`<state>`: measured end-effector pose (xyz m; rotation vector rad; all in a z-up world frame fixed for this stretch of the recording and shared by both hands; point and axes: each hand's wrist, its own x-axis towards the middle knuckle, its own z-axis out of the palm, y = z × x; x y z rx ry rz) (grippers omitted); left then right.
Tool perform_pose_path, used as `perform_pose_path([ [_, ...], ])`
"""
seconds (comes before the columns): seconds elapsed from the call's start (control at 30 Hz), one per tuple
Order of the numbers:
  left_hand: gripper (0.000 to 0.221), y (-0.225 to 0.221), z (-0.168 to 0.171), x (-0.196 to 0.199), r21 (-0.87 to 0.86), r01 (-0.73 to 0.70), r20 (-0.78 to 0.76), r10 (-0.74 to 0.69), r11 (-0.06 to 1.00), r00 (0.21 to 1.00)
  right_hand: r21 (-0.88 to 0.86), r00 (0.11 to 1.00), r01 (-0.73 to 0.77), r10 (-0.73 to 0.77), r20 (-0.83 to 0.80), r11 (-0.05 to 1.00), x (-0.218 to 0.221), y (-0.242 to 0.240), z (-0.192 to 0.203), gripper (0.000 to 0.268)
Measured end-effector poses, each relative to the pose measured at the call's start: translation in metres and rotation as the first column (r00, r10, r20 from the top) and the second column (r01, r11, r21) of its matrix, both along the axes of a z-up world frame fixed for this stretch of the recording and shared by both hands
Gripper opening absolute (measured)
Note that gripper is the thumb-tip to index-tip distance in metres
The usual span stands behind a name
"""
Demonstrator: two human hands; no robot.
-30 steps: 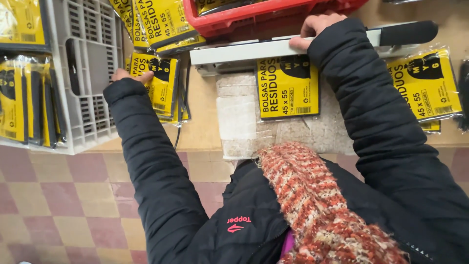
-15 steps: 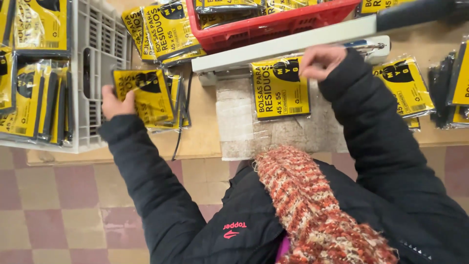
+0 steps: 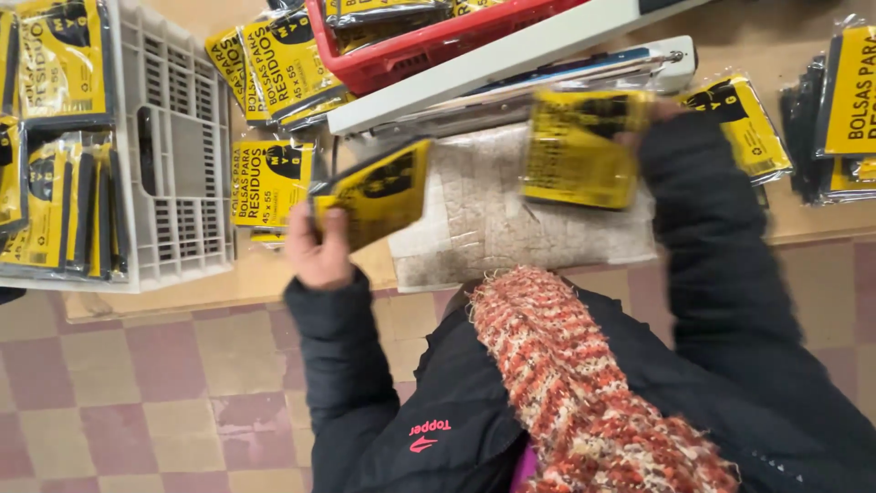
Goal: The recorder is sealing plastic bags using an impulse sealer and stacking them for packaging.
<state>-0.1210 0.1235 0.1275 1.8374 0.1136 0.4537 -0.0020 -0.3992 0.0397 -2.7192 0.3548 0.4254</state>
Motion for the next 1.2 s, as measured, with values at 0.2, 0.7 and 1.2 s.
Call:
perform_pose_path([
  [0.2, 0.008, -0.093, -0.045, 0.004, -0.412, 0.132, -0.023, -0.155, 0.901, 0.988, -0.2, 0.991, 0.125, -0.113, 0.069, 0.972, -0.038, -0.068, 0.028, 0.056],
  [0.7, 0.012, -0.115, -0.092, 0.068, -0.374, 0.119, -0.07, -0.156, 0.92, 0.985, 0.758, 0.98, -0.18, 0.048, 0.193, 0.627, -0.019, 0.133, 0.046, 0.017],
  [1.2, 0.018, -0.116, -0.124, 0.117, 0.35, -0.095, -0.271, 0.198, 0.932, 0.942, 0.28, 0.773, -0.247, 0.014, 0.634, 0.928, 0.025, 0.168, -0.01, 0.014],
])
